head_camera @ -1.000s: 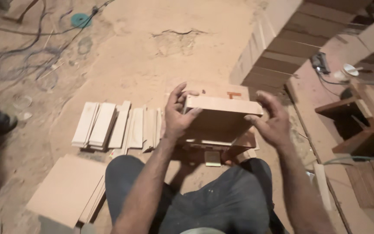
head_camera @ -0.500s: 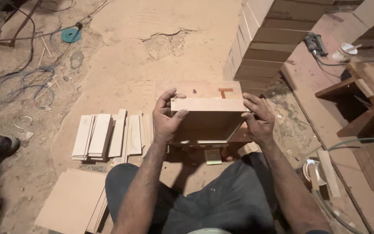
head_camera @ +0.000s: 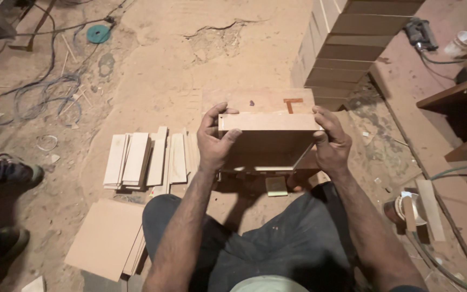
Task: The person assembles a small wooden box by applying glue to thin wooden strips and attaching them to a larger wooden panel. They use a pneumatic nail gun to secure the pieces and repeatedly check alignment while sitting on the floor.
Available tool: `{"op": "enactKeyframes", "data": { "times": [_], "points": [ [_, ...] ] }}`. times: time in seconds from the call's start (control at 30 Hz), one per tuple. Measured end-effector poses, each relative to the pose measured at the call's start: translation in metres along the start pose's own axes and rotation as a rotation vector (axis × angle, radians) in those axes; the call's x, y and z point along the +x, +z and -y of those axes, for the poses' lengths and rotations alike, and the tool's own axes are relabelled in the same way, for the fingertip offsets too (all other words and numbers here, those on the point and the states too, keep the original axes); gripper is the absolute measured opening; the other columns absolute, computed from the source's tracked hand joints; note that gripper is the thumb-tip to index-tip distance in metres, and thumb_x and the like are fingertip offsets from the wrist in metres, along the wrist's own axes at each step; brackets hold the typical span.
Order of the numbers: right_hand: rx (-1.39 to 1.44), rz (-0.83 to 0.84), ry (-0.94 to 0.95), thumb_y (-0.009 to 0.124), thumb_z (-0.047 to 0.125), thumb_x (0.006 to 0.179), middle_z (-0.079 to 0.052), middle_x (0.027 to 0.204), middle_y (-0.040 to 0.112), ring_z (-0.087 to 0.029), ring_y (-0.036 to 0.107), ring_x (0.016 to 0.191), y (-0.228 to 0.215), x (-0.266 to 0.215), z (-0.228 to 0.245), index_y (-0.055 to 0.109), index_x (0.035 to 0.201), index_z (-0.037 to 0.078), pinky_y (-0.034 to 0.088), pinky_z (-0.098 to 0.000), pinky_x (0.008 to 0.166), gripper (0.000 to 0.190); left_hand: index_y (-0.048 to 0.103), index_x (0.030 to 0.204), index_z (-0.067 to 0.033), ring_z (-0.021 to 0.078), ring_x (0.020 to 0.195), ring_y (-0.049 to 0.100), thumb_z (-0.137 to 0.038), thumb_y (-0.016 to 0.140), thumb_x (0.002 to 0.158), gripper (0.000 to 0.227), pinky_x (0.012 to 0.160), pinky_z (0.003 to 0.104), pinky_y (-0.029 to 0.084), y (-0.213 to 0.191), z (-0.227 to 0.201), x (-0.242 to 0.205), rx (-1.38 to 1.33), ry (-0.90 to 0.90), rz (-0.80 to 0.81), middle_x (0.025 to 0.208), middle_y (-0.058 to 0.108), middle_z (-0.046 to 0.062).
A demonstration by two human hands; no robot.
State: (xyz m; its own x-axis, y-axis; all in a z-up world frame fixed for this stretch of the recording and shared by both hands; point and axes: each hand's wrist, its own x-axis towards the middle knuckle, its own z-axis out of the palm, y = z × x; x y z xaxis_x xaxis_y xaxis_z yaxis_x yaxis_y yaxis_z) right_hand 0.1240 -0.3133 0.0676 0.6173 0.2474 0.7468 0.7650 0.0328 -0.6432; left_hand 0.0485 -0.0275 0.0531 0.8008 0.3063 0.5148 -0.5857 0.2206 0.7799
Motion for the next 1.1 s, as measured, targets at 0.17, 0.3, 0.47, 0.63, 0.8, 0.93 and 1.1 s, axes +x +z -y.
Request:
{"op": "enactKeyframes", "data": {
  "times": [0.17,0.3,0.47,0.63,0.8,0.93,1.1],
  "points": [
    [-0.006,-0.025,0.012,0.066,0.033,0.108,-0.014,0.144,0.063,-0.025,0.057,0.139,-0.001,-0.002,0.002,0.067,0.129,0.003,0.044,-0.0382,0.121,0.037,0.046,0.145,0.0013,0.0163,0.119,0.066,-0.013,0.086,0.088,0.072,0.103,0.032,0.057,0.000,0.002,0.000,-0.150,0.000,0.010,0.134,0.065,0.012],
    [0.003,-0.018,0.036,0.067,0.033,0.107,-0.012,0.143,0.063,-0.022,0.058,0.135,0.002,-0.003,0.002,0.067,0.128,0.002,0.047,-0.0365,0.117,0.038,0.054,0.141,0.0024,0.0178,0.119,0.067,-0.016,0.087,0.087,0.066,0.105,0.033,0.056,-0.007,0.004,-0.001,-0.186,-0.063,-0.015,0.132,0.069,0.012],
    [0.340,-0.082,0.195,0.076,0.034,0.098,-0.009,0.139,0.064,-0.018,0.060,0.128,0.003,-0.005,-0.002,0.060,0.138,0.002,0.047,-0.0326,0.112,0.054,0.061,0.133,0.0024,0.0183,0.112,0.069,-0.023,0.091,0.085,0.062,0.100,0.034,0.058,-0.012,0.012,-0.001,-0.241,-0.120,-0.017,0.126,0.070,0.011],
    [0.274,-0.052,0.182,0.077,0.033,0.099,-0.009,0.142,0.064,-0.019,0.058,0.135,0.001,-0.007,-0.008,0.062,0.137,0.001,0.045,-0.0342,0.120,0.052,0.062,0.134,0.0011,0.0177,0.112,0.069,-0.028,0.092,0.084,0.065,0.101,0.033,0.058,-0.016,0.015,-0.002,-0.188,-0.091,-0.001,0.125,0.071,0.010],
    [0.269,-0.036,0.210,0.077,0.031,0.100,-0.011,0.144,0.063,-0.019,0.058,0.136,-0.005,-0.007,-0.010,0.062,0.142,0.002,0.044,-0.0345,0.122,0.053,0.060,0.139,0.0038,0.0213,0.117,0.067,-0.031,0.092,0.085,0.072,0.106,0.036,0.056,-0.020,0.021,-0.004,-0.166,-0.098,-0.008,0.130,0.069,0.013],
    [0.540,0.079,0.164,0.084,0.023,0.096,-0.009,0.164,0.044,-0.018,0.044,0.153,-0.015,-0.008,-0.001,0.035,0.159,0.011,0.038,-0.0360,0.129,0.081,0.042,0.152,0.0026,0.0269,0.142,0.053,-0.048,0.081,0.092,0.088,0.122,0.042,0.044,-0.037,0.018,-0.014,0.024,-0.001,0.093,0.150,0.054,0.019],
    [0.089,0.396,0.666,0.082,0.006,0.074,-0.015,0.149,0.048,-0.023,0.050,0.137,-0.024,-0.037,-0.004,0.032,0.154,0.003,0.051,-0.0398,0.106,0.095,0.041,0.152,0.0034,0.0333,0.141,0.052,-0.054,0.062,0.099,0.081,0.120,0.045,0.043,-0.058,0.021,-0.061,0.298,-0.208,0.007,0.152,0.050,0.022]
  ]
}}
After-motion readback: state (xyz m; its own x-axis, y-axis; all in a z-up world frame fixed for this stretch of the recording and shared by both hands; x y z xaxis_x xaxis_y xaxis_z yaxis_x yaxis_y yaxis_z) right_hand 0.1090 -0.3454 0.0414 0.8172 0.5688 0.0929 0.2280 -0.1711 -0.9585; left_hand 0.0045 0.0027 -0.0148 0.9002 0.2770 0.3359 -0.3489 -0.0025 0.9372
